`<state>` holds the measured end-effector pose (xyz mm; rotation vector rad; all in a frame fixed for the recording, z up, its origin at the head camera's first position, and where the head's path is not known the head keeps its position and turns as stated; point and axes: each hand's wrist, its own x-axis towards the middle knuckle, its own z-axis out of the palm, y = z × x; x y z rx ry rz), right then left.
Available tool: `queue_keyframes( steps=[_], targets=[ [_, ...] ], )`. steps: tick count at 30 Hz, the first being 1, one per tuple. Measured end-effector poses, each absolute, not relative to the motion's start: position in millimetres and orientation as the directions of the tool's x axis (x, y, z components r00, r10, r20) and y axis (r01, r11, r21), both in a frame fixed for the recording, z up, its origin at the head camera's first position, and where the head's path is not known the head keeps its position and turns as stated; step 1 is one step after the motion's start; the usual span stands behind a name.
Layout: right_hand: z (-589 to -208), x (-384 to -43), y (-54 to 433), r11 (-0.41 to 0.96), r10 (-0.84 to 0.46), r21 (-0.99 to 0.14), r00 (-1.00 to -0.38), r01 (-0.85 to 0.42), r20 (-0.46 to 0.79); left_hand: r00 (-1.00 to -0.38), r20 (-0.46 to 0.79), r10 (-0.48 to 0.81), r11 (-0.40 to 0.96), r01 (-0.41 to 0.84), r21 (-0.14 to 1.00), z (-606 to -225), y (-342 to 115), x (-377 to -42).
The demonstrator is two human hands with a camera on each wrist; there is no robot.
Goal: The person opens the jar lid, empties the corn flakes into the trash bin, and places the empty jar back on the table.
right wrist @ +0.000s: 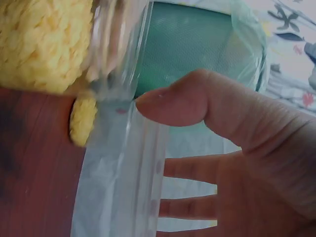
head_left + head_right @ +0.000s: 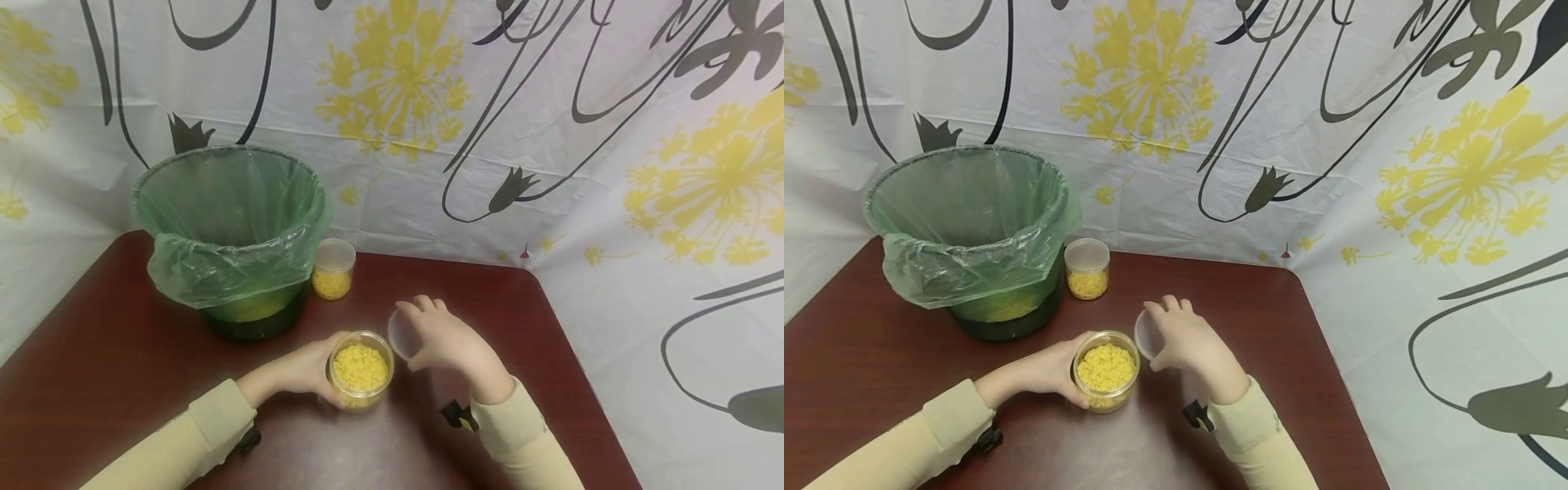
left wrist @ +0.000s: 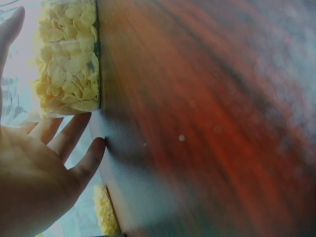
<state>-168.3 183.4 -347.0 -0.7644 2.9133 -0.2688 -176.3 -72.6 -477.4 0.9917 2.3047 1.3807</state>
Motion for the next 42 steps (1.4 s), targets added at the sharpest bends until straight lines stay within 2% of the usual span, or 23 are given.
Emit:
queue_keyframes(
  steps=[7,20,29,37,42],
  targets=[
    [-361,-171,197,0.901,-0.41,-0.2,-0.906,-0.386,-0.1,-0.731,0.084,0.677,0.319,0.394,0.862,-477,-72,-176],
    [-398,-179,210,0.946,-0.297,-0.194,-0.936,-0.261,-0.19,-0.725,0.077,0.684,0.295,0.371,0.881,-474,-73,-174],
    [-415,-181,215,0.947,-0.287,-0.214,-0.931,-0.241,-0.225,-0.726,0.06,0.686,0.287,0.345,0.894,-474,-73,-174],
    [-426,-182,216,0.953,-0.271,-0.208,-0.93,-0.222,-0.247,-0.731,0.064,0.679,0.326,0.378,0.866,-476,-74,-176],
    [-431,-183,216,0.954,-0.266,-0.203,-0.933,-0.219,-0.243,-0.729,0.048,0.683,0.303,0.342,0.889,-475,-74,-175]
  ],
)
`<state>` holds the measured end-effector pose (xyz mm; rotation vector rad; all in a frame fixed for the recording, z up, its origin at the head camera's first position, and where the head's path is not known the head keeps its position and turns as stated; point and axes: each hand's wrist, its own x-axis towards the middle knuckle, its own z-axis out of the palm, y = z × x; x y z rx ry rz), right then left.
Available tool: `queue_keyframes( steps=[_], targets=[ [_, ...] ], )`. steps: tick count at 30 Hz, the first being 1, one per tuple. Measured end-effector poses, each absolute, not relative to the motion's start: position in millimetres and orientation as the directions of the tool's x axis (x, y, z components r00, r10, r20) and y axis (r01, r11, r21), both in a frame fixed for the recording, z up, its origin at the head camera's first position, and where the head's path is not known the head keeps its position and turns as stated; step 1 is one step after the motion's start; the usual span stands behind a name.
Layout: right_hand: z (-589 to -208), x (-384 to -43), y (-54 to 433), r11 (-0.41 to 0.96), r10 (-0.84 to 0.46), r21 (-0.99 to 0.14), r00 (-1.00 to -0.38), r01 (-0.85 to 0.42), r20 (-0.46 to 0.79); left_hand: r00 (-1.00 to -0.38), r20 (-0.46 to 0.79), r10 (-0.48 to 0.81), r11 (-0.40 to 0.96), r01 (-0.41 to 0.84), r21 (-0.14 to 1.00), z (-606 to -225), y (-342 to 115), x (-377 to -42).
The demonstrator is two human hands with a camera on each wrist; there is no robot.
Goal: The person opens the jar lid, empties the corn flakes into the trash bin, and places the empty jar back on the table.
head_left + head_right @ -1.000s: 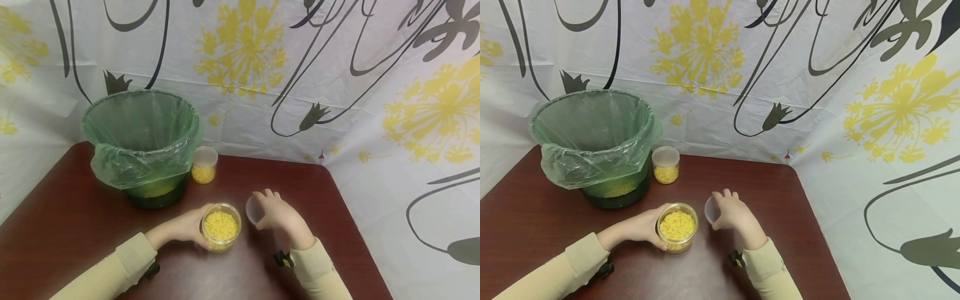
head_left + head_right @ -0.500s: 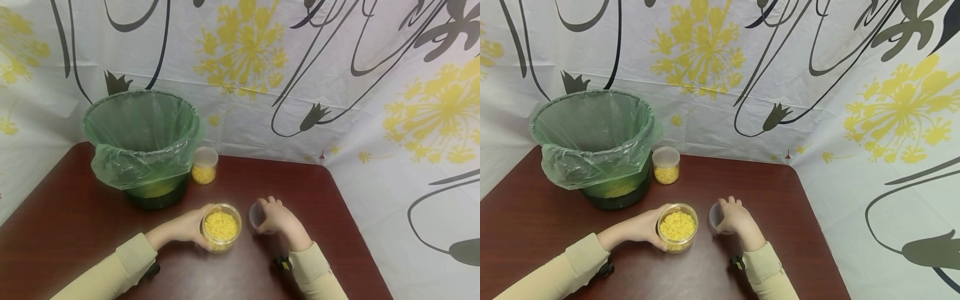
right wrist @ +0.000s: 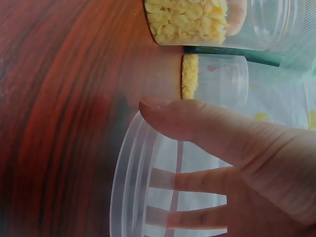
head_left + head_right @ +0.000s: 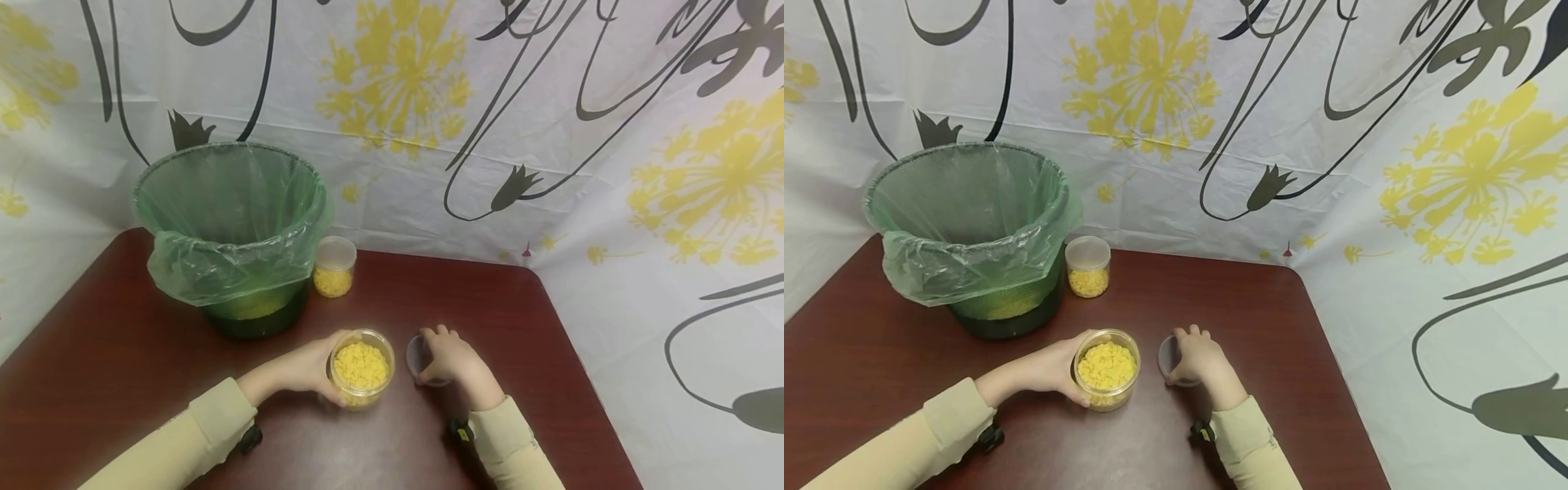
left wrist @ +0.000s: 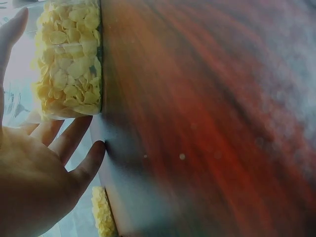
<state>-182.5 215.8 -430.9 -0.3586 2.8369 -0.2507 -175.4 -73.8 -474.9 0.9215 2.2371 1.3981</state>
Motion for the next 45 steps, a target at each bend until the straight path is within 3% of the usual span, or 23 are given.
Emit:
queue_keyframes(
  steps=[32,39,45],
  targets=[
    [-439,-182,219,0.958,-0.272,-0.142,-0.944,-0.248,-0.189,-0.751,0.003,0.66,0.248,0.222,0.943,-471,-74,-166],
    [-438,-183,218,0.961,-0.263,-0.135,-0.943,-0.239,-0.202,-0.788,0.097,0.608,0.317,0.352,0.88,-466,-80,-166],
    [-437,-183,218,0.963,-0.261,-0.131,-0.943,-0.237,-0.206,-0.799,0.152,0.582,0.272,0.367,0.89,-459,-88,-165]
  ],
)
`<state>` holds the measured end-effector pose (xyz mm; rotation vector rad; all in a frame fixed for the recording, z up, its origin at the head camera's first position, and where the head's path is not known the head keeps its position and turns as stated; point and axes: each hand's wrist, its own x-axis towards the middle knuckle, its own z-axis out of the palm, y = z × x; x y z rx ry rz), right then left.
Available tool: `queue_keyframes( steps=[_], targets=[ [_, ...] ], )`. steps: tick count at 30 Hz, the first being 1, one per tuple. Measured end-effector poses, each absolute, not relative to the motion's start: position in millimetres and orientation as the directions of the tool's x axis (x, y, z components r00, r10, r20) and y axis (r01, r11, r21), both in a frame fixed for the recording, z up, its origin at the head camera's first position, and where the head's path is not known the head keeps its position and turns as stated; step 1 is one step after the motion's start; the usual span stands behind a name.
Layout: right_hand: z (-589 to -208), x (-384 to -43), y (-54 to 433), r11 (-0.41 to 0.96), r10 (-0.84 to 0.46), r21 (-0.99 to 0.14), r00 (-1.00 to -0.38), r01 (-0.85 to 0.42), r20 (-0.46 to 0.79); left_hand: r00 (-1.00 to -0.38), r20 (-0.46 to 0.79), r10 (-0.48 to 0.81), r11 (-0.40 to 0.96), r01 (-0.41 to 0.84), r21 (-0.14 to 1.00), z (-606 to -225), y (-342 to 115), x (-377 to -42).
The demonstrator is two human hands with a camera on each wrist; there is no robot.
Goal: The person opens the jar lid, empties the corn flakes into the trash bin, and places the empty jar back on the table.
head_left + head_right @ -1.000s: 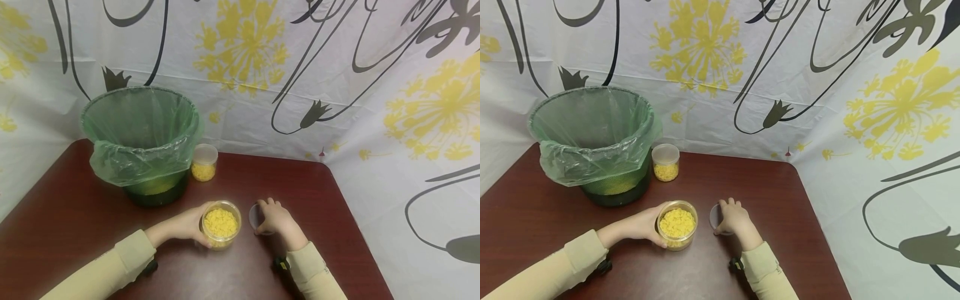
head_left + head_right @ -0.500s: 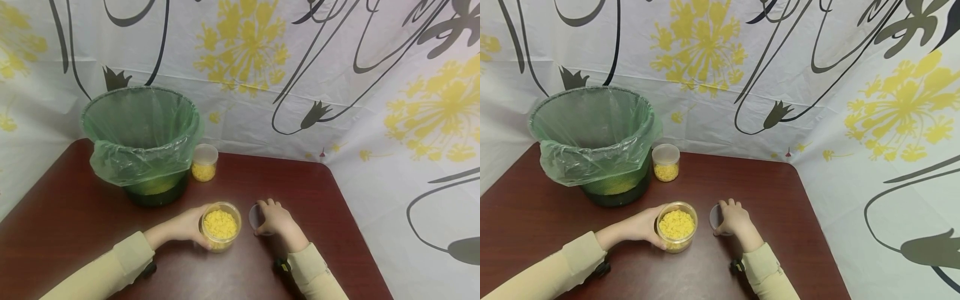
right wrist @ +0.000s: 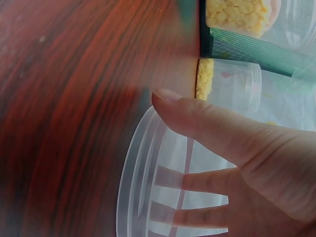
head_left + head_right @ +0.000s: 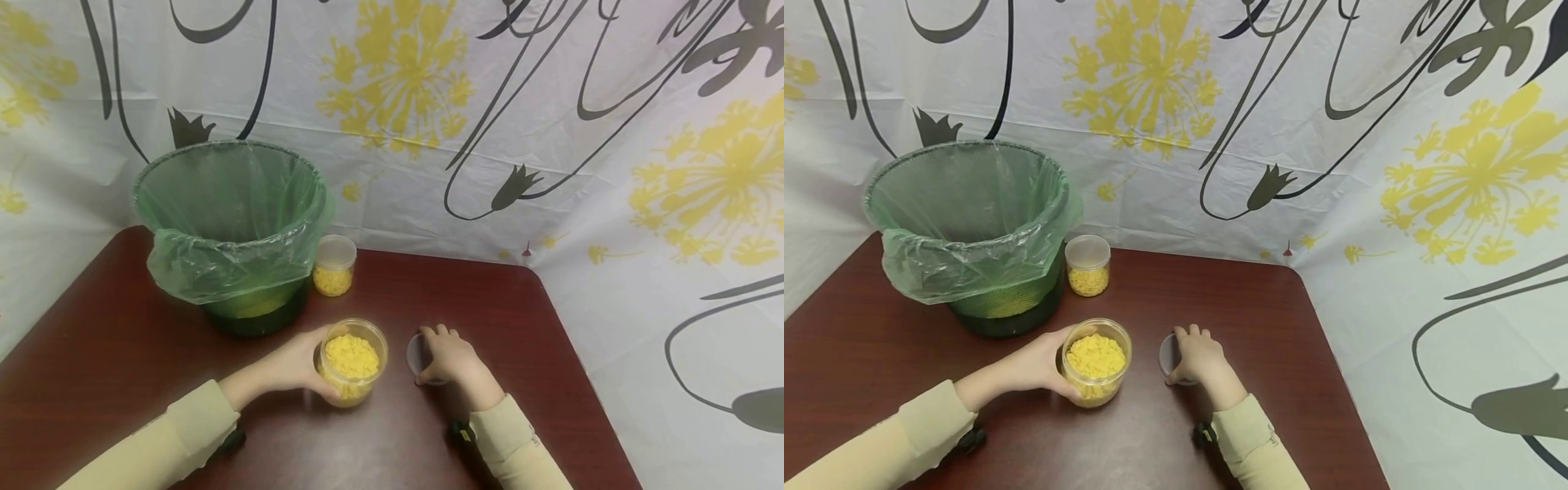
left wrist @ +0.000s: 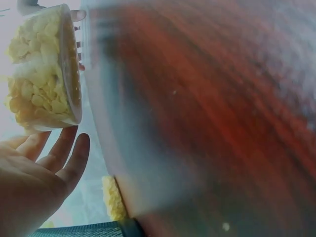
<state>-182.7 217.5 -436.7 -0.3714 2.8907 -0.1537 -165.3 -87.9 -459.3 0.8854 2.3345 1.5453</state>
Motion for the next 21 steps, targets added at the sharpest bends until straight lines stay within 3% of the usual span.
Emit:
queue_keyframes(
  steps=[15,21],
  targets=[
    [-430,-186,214,0.964,-0.262,-0.116,-0.934,-0.24,-0.244,-0.83,0.181,0.528,0.308,0.386,0.87,-428,-101,-152],
    [-417,-193,204,0.956,-0.282,-0.127,-0.946,-0.263,-0.159,-0.84,0.206,0.502,0.356,0.418,0.836,-415,-106,-148]
  ],
)
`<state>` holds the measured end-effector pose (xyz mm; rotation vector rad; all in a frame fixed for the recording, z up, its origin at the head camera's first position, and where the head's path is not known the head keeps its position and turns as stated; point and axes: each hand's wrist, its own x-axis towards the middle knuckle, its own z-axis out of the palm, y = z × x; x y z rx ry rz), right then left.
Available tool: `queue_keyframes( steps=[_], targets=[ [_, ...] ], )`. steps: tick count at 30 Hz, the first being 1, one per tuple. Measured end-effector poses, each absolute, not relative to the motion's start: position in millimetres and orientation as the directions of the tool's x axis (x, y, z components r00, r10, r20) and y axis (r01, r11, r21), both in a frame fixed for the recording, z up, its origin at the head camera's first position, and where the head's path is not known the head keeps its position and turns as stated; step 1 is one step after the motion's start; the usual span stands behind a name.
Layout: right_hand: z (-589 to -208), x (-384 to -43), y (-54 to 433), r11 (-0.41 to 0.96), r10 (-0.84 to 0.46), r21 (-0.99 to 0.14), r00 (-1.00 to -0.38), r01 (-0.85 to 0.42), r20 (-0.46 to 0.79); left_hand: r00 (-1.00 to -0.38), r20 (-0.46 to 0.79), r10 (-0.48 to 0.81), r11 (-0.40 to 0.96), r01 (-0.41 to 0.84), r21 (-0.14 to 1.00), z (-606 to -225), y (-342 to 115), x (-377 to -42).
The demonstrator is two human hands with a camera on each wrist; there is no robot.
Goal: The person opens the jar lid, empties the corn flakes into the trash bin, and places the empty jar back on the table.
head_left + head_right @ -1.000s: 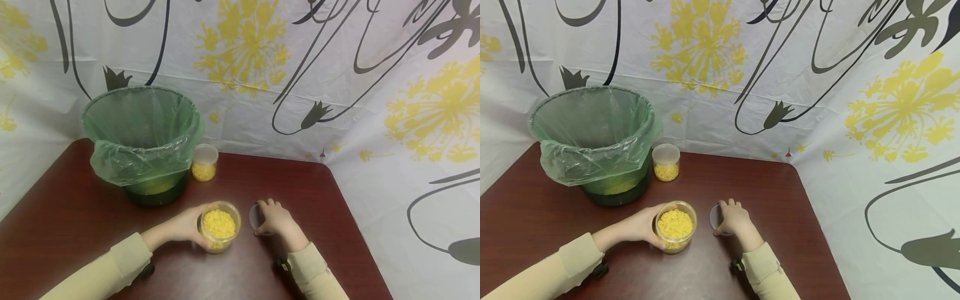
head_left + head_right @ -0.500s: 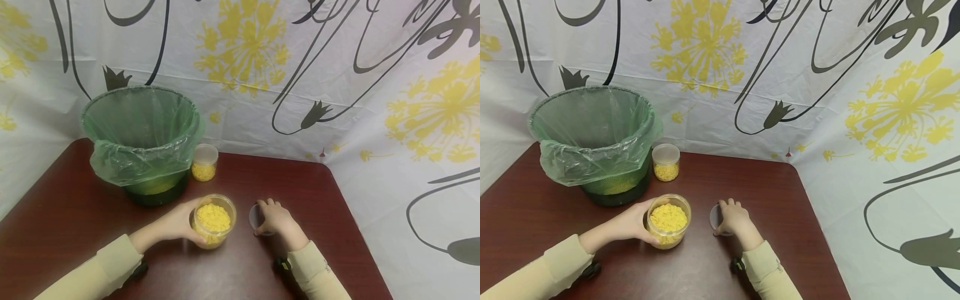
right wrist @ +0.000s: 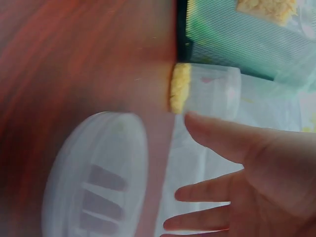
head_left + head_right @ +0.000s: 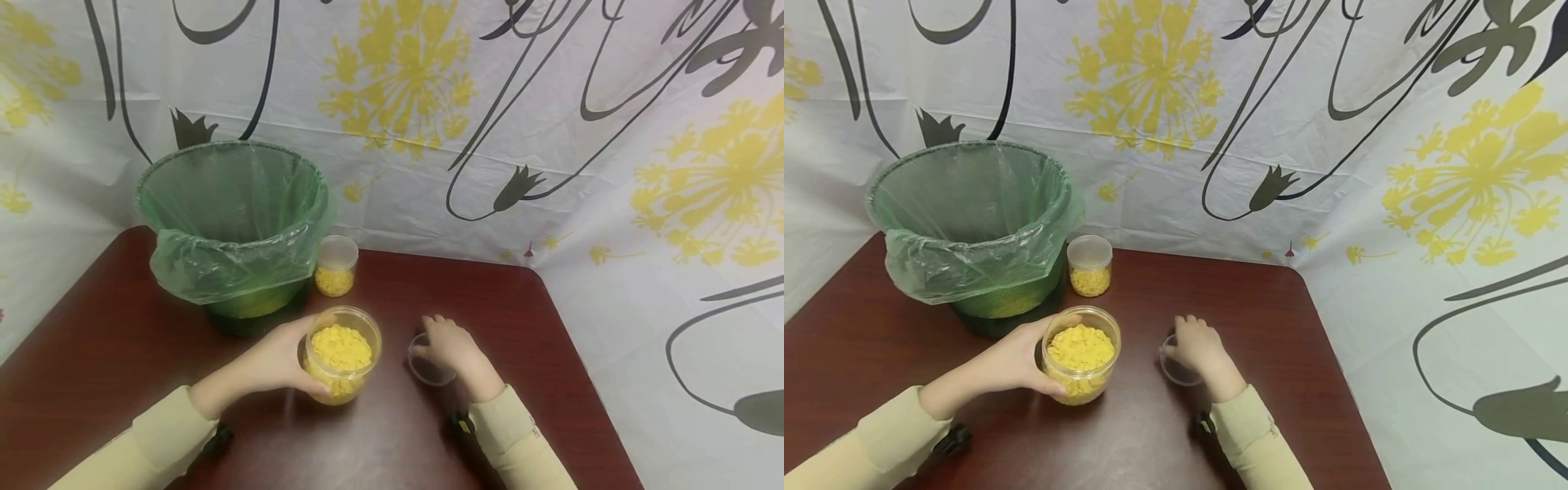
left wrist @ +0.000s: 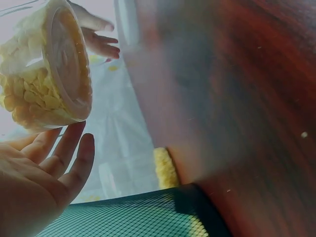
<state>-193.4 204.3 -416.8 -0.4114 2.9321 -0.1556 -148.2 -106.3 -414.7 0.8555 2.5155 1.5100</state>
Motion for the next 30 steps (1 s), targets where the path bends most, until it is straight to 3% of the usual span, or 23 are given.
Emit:
queue_keyframes(
  steps=[7,10,20,30],
  targets=[
    [-390,-206,189,0.94,-0.284,-0.201,-0.959,-0.274,-0.021,-0.846,0.235,0.478,0.382,0.442,0.812,-399,-110,-143],
    [-380,-209,182,0.912,-0.285,-0.285,-0.955,-0.296,0.079,-0.848,0.251,0.467,0.403,0.457,0.793,-393,-113,-141],
    [-342,-220,158,0.775,-0.225,-0.483,-0.892,-0.407,0.392,-0.844,0.292,0.449,0.448,0.495,0.744,-373,-124,-137],
    [-311,-227,129,0.582,-0.199,-0.647,-0.858,-0.493,0.474,-0.838,0.318,0.444,0.481,0.522,0.704,-359,-134,-128]
  ],
)
